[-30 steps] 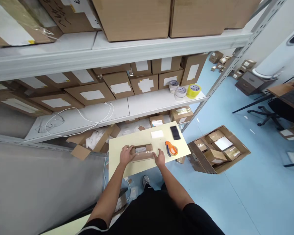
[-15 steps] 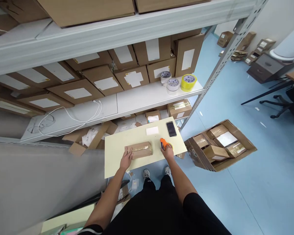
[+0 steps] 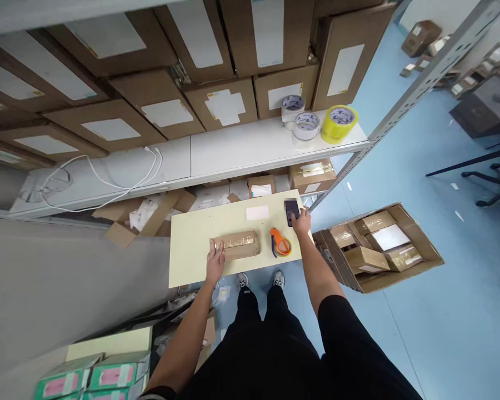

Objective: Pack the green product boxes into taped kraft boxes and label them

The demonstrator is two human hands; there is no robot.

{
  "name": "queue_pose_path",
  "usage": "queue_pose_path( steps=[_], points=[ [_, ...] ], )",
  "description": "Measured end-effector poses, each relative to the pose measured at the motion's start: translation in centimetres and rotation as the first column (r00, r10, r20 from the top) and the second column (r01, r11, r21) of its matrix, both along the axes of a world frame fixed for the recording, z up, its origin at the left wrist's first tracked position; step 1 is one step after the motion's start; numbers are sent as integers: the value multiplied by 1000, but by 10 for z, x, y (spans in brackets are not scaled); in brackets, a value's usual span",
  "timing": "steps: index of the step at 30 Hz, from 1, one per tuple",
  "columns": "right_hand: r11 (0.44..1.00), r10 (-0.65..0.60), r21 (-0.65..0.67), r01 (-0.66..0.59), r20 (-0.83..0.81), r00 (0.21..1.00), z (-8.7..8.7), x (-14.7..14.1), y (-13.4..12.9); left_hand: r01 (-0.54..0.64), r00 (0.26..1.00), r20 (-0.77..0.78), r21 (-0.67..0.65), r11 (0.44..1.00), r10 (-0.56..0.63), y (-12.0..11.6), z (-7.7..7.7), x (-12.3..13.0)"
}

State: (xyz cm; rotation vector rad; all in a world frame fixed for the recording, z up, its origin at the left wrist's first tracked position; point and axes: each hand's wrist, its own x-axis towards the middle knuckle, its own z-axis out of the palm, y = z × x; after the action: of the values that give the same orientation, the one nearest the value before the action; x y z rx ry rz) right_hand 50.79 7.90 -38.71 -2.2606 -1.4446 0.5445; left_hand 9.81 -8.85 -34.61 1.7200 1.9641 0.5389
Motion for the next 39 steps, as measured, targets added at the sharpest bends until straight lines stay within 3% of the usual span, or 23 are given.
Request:
queue_pose_path(
  steps=[5, 8, 11, 15, 18, 20, 24, 28, 33, 36, 39],
  points=[
    [998, 19, -55, -16, 63, 998, -42, 16, 33, -11, 1000, 2, 55, 998, 11, -4, -7, -1],
    [997, 30, -78, -23, 86, 996, -59, 20, 44, 0, 1000, -14, 61, 998, 1, -5, -7, -1],
    [994, 72, -92, -63, 96, 993, -63, 20, 49, 12, 1000, -22, 64, 998, -10, -5, -6, -1],
    [997, 83, -12, -82, 92, 992, -48, 17, 44, 9, 1000, -16, 55, 998, -8, -5, -5, -1],
    [991, 59, 120, -64, 50, 997, -25, 8, 20, 4, 1000, 3, 50, 999, -4, -4, -5, 0],
    [983, 110, 148, -106, -20, 994, -8, -5, -11, 2, 1000, 18, 50, 999, -3, -3, -5, 0],
    [972, 217, -59, -227, -150, 965, 10, -51, -93, -6, 999, 44, 58, 998, 4, -2, -8, 0],
    [946, 199, -227, -231, -155, 968, 2, -98, -151, -5, 998, 60, 68, 998, 1, -1, -13, 0],
    [983, 150, -103, -150, -5, 989, -10, -116, -156, 10, 998, 63, 67, 998, -15, 0, -16, 0],
    [978, 116, -181, -105, 48, 992, -9, -112, -146, 14, 998, 55, 60, 998, -17, 0, -17, 1],
    [952, 169, -271, -145, 67, 983, -3, -111, -140, 7, 999, 50, 65, 998, -11, 0, -19, 2]
  ],
)
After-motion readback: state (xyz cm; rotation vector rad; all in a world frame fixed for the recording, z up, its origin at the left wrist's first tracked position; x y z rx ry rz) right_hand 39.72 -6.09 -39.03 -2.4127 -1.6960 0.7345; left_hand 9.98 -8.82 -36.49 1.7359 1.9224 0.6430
